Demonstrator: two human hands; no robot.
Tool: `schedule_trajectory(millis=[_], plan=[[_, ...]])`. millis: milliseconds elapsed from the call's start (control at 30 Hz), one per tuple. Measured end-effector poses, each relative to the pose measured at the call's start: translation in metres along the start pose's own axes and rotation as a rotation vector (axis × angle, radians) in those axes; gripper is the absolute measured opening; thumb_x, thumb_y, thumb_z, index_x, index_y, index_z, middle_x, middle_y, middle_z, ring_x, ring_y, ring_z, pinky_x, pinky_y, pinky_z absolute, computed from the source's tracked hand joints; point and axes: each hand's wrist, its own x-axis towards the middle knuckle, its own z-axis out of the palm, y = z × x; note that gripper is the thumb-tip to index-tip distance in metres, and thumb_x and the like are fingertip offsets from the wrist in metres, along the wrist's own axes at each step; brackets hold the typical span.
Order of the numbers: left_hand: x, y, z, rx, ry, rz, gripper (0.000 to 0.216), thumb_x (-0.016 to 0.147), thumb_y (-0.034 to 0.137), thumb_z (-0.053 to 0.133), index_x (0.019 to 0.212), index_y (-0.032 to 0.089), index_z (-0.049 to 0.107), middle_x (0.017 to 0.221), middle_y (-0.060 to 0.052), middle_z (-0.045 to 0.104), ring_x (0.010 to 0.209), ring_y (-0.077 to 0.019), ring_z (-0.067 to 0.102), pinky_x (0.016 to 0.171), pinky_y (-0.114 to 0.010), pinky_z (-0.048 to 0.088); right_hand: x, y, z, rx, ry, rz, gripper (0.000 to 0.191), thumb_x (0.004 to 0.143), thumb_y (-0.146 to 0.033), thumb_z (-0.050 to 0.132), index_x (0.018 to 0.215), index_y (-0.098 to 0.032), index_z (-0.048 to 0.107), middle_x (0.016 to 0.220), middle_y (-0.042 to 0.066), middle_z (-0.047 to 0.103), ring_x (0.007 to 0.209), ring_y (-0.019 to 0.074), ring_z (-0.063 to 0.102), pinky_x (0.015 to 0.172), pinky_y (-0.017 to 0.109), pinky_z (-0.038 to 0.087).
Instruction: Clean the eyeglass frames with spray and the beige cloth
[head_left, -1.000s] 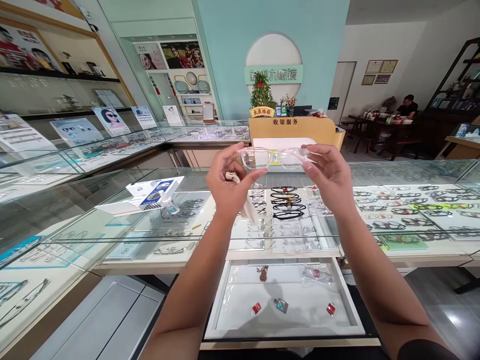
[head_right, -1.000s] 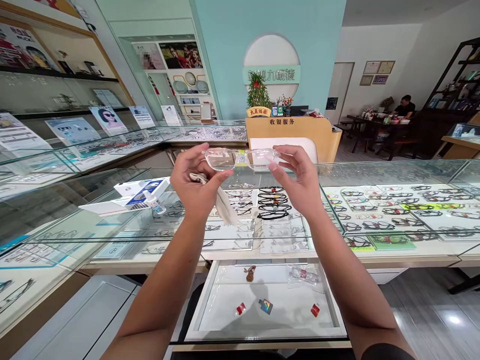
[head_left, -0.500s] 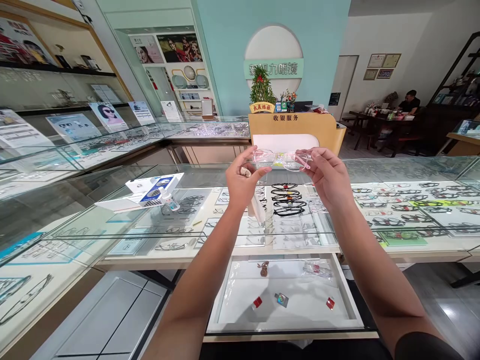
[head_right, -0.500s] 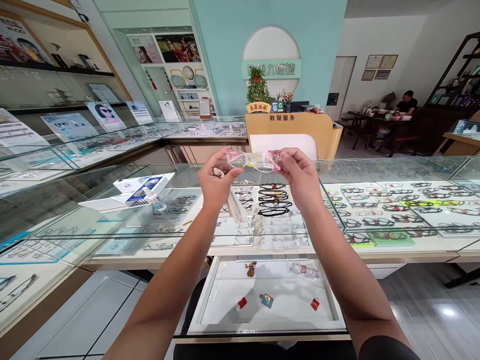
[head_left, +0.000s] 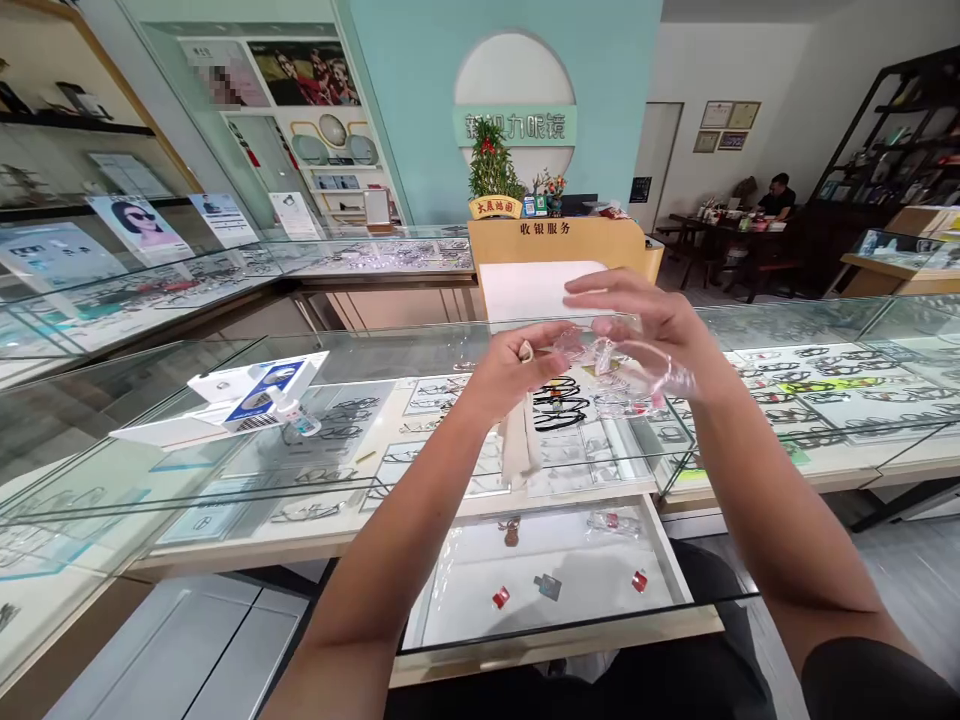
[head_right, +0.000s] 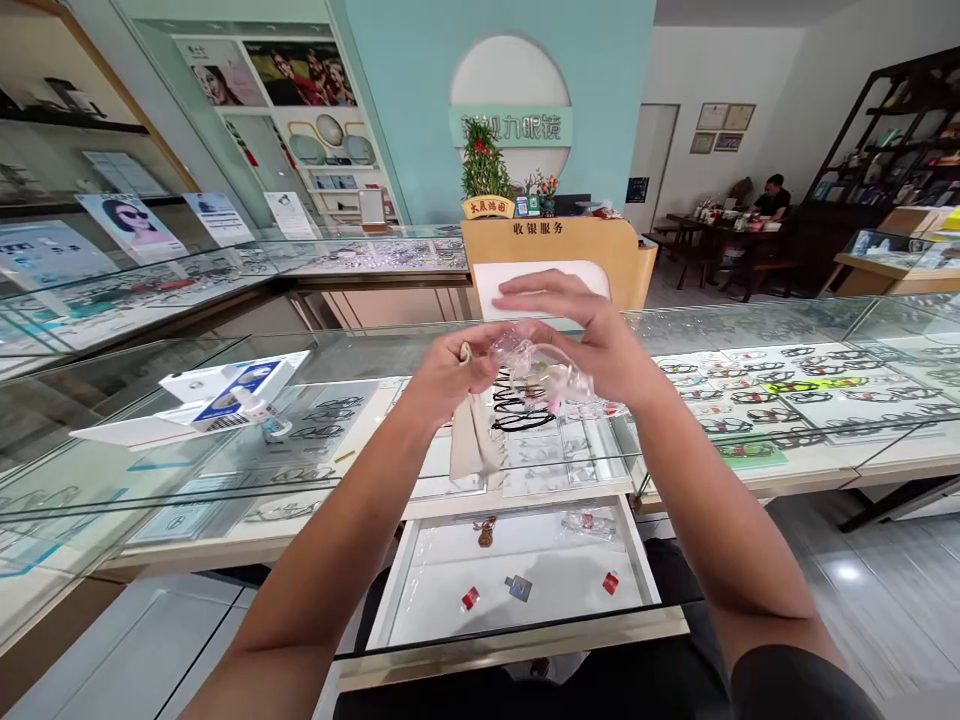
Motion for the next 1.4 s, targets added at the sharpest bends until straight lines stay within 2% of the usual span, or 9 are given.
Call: schedule_trajectory(millis=[167, 400, 700, 867, 967, 1067, 1167, 1267, 1400], plan=[[0.016, 0.01, 0.0, -0.107, -0.128, -0.076, 0.069, 0.064, 0.075, 0.093, 0.105, 0.021, 0.082, 0.053, 0.007, 0.038, 0.048, -0.0068, 0.025, 0.048, -0.027, 0.018, 0.003, -0.01, -0.016, -0.063, -0.054, -0.085, 0.019, 0.101, -0.041, 0.074, 0.117, -0.043, 0.084, 0.133, 0.001, 0.078, 0.125, 0.0249, 0.071, 0.116, 0.053, 0.055], [0.017, -0.018, 0.001, -0.223, -0.242, -0.22, 0.059, 0.063, 0.073, 0.094, 0.087, 0.021, 0.077, 0.06, 0.003, 0.044, 0.049, -0.0046, 0.019, 0.046, -0.024, 0.015, 0.004, -0.001, -0.017, -0.055, -0.044, -0.096, 0.017, 0.098, -0.04, 0.078, 0.113, -0.039, 0.085, 0.127, 0.003, 0.079, 0.121, 0.0243, 0.072, 0.11, 0.049, 0.056], [0.01, -0.029, 0.014, -0.314, -0.153, -0.398, 0.054, 0.059, 0.059, 0.097, 0.079, 0.016, 0.07, 0.067, -0.002, 0.06, 0.053, -0.0065, 0.037, 0.046, -0.022, 0.02, 0.002, -0.002, -0.007, 0.036, -0.171, -0.093, 0.009, 0.097, -0.03, 0.081, 0.105, -0.031, 0.086, 0.127, 0.006, 0.077, 0.119, 0.0234, 0.069, 0.107, 0.045, 0.054], [0.011, -0.019, -0.005, -0.182, -0.147, -0.359, 0.049, 0.072, 0.057, 0.095, 0.086, 0.017, 0.071, 0.058, 0.005, 0.047, 0.049, -0.0046, 0.03, 0.047, -0.021, 0.017, 0.005, 0.003, -0.02, 0.043, -0.18, -0.036, 0.007, 0.099, -0.032, 0.077, 0.103, -0.03, 0.082, 0.123, 0.005, 0.078, 0.118, 0.0233, 0.069, 0.106, 0.044, 0.051], [0.012, -0.004, -0.026, -0.099, -0.081, -0.25, 0.059, 0.078, 0.067, 0.088, 0.104, 0.017, 0.075, 0.075, 0.0, 0.061, 0.05, -0.0033, 0.03, 0.046, -0.021, 0.016, 0.005, 0.035, -0.034, -0.148, -0.159, 0.042, 0.009, 0.1, -0.036, 0.074, 0.101, -0.029, 0.081, 0.12, 0.005, 0.078, 0.118, 0.0243, 0.068, 0.11, 0.045, 0.047], [0.012, 0.012, -0.045, -0.058, -0.024, -0.147, 0.065, 0.079, 0.073, 0.084, 0.11, 0.017, 0.076, 0.092, -0.005, 0.066, 0.052, -0.0022, 0.032, 0.045, -0.021, 0.016, -0.001, 0.091, -0.045, -0.377, -0.188, 0.143, 0.015, 0.1, -0.037, 0.07, 0.1, -0.026, 0.08, 0.116, 0.007, 0.08, 0.116, 0.0277, 0.068, 0.109, 0.048, 0.045], [0.009, 0.024, -0.055, -0.074, 0.046, -0.082, 0.066, 0.078, 0.076, 0.083, 0.105, 0.016, 0.076, 0.087, -0.003, 0.065, 0.05, -0.0025, 0.03, 0.042, -0.021, 0.015, -0.014, 0.152, -0.046, -0.769, -0.318, 0.415, 0.019, 0.101, -0.03, 0.063, 0.103, -0.025, 0.08, 0.126, 0.007, 0.079, 0.123, 0.0309, 0.064, 0.109, 0.047, 0.043], [0.004, 0.028, -0.06, -0.079, 0.106, -0.077, 0.062, 0.076, 0.072, 0.087, 0.1, 0.016, 0.074, 0.083, -0.003, 0.064, 0.049, -0.0031, 0.03, 0.042, -0.021, 0.014, -0.03, 0.198, -0.041, -0.865, -0.361, 0.524, 0.018, 0.098, -0.025, 0.065, 0.102, -0.023, 0.082, 0.128, 0.012, 0.078, 0.126, 0.0369, 0.062, 0.106, 0.05, 0.042], [-0.002, 0.027, -0.067, -0.068, 0.153, -0.101, 0.055, 0.079, 0.065, 0.088, 0.097, 0.016, 0.073, 0.082, -0.002, 0.063, 0.05, -0.0035, 0.032, 0.043, -0.021, 0.017, -0.046, 0.236, -0.032, -0.922, -0.433, 0.584, 0.02, 0.097, -0.022, 0.064, 0.103, -0.024, 0.084, 0.131, 0.013, 0.077, 0.126, 0.036, 0.06, 0.106, 0.05, 0.04]])
